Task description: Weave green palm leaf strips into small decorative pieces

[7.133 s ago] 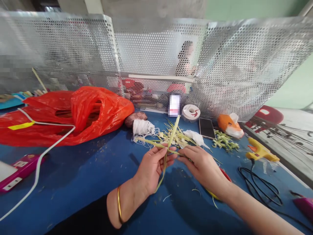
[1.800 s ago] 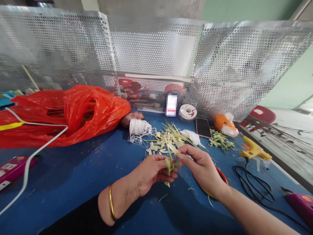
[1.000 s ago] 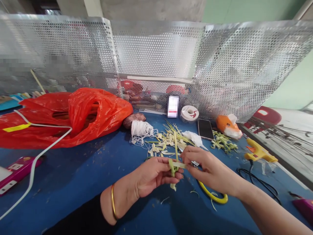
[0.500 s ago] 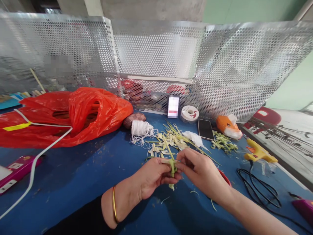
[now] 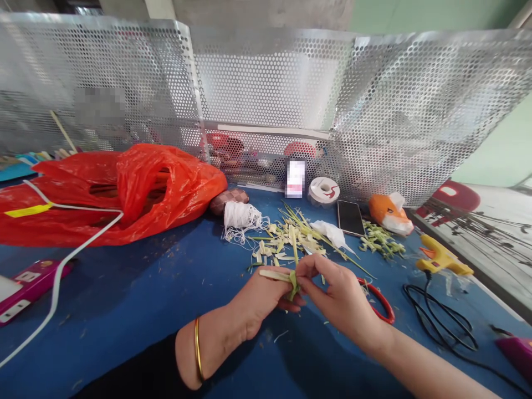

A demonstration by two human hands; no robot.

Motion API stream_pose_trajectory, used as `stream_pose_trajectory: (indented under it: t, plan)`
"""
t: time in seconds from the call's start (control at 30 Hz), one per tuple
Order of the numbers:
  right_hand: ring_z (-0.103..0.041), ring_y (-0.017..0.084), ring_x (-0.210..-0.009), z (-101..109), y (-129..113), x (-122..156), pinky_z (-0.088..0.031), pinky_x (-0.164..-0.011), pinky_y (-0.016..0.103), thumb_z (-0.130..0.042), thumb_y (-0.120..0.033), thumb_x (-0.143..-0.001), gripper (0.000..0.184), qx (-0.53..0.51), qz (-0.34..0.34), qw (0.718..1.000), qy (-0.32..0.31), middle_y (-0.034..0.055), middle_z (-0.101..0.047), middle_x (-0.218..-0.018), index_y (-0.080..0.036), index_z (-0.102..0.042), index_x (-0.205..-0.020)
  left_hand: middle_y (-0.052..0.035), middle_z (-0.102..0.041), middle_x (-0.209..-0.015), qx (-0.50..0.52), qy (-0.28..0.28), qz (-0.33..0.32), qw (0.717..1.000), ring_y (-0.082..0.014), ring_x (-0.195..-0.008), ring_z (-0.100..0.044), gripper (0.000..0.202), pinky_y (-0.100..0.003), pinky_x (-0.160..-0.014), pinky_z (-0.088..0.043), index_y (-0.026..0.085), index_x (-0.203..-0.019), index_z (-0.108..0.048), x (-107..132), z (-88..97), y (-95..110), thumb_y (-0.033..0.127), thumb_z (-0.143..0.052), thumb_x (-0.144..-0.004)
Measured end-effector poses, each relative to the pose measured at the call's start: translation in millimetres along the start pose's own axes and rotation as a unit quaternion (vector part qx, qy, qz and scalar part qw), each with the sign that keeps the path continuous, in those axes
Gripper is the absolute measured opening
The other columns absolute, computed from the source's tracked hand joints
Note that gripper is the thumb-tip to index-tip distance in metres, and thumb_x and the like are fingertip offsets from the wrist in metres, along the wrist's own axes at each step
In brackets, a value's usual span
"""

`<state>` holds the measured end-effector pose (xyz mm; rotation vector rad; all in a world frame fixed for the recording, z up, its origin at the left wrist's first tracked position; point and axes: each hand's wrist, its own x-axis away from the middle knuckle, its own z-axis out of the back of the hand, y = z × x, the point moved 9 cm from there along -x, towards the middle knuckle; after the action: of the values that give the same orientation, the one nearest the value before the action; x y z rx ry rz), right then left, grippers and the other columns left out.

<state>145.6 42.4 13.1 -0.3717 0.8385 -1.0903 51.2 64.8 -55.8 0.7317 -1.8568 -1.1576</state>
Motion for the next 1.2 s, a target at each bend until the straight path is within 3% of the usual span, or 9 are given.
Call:
stream_pose_trajectory:
  t: [0.27, 0.47, 0.63, 0.83, 1.0, 1.2]
  plan:
    - [-0.057, 0.012, -0.061, 6.5, 9.7, -3.6, -0.046, -0.058, 0.022, -0.053, -0.01, -0.079, 0.013, -0.007, -0.036, 0.998, 0.051, -0.0021, -0.06, -0.072, -0.021, -0.054, -0.086, -0.0052, -0.066, -0.076, 0.036, -0.036, 0.003, 0.999, -0.0163, -0.072, -0.064, 0.016, -0.029, -0.069, -0.054, 0.012, -0.079, -0.07, -2.2, -3.7, -0.8, 0.021, -0.061, -0.07]
    - [-0.06, 0.013, -0.071, 4.9, 15.8, -7.4, -0.049, -0.067, 0.024, -0.053, -0.017, -0.084, 0.012, -0.118, -0.06, 0.991, 0.015, 0.0, -0.063, -0.08, -0.02, -0.058, -0.094, -0.0068, -0.066, -0.077, 0.095, -0.013, 0.009, 0.995, -0.0142, -0.064, -0.062, 0.02, -0.027, -0.061, -0.055, 0.009, -0.087, -0.071, -4.6, 1.0, -0.5, 0.02, -0.055, -0.079]
    - [-0.054, 0.014, -0.066, 15.5, 34.5, -9.8, -0.045, -0.065, 0.027, -0.061, -0.027, -0.082, 0.011, -0.126, -0.107, 0.985, 0.047, -0.0006, -0.061, -0.076, -0.02, -0.063, -0.091, -0.0075, -0.065, -0.075, 0.14, 0.018, 0.023, 0.99, -0.0128, -0.058, -0.061, 0.025, -0.026, -0.058, -0.055, 0.007, -0.092, -0.07, -4.4, 5.2, 2.3, 0.013, -0.047, -0.084]
    - [-0.052, 0.013, -0.062, -0.3, 48.4, -13.1, -0.041, -0.06, 0.027, -0.062, -0.032, -0.081, 0.015, -0.179, -0.15, 0.972, -0.02, -0.0017, -0.059, -0.065, -0.019, -0.062, -0.075, -0.0093, -0.065, -0.076, 0.156, 0.007, 0.035, 0.987, -0.0126, -0.059, -0.061, 0.028, -0.026, -0.059, -0.056, 0.005, -0.088, -0.07, -5.9, 6.4, -1.4, 0.015, -0.043, -0.088]
    - [-0.06, 0.016, -0.065, -9.2, 48.2, -11.0, -0.046, -0.064, 0.03, -0.066, -0.034, -0.078, 0.016, -0.265, -0.18, 0.947, -0.022, -0.0003, -0.064, -0.07, -0.019, -0.061, -0.081, -0.0084, -0.065, -0.076, 0.146, 0.002, 0.025, 0.989, -0.0122, -0.059, -0.061, 0.028, -0.025, -0.058, -0.056, 0.006, -0.089, -0.07, -6.2, 5.3, -0.7, 0.017, -0.044, -0.089]
    - [-0.059, 0.014, -0.065, -15.7, 43.0, -10.7, -0.046, -0.064, 0.027, -0.068, -0.03, -0.076, 0.014, -0.312, -0.204, 0.927, -0.036, -0.0013, -0.063, -0.069, -0.018, -0.06, -0.078, -0.0088, -0.066, -0.077, 0.137, 0.013, 0.022, 0.99, -0.0128, -0.06, -0.061, 0.026, -0.025, -0.06, -0.056, 0.006, -0.084, -0.071, -4.9, 6.9, -2.1, 0.021, -0.049, -0.087]
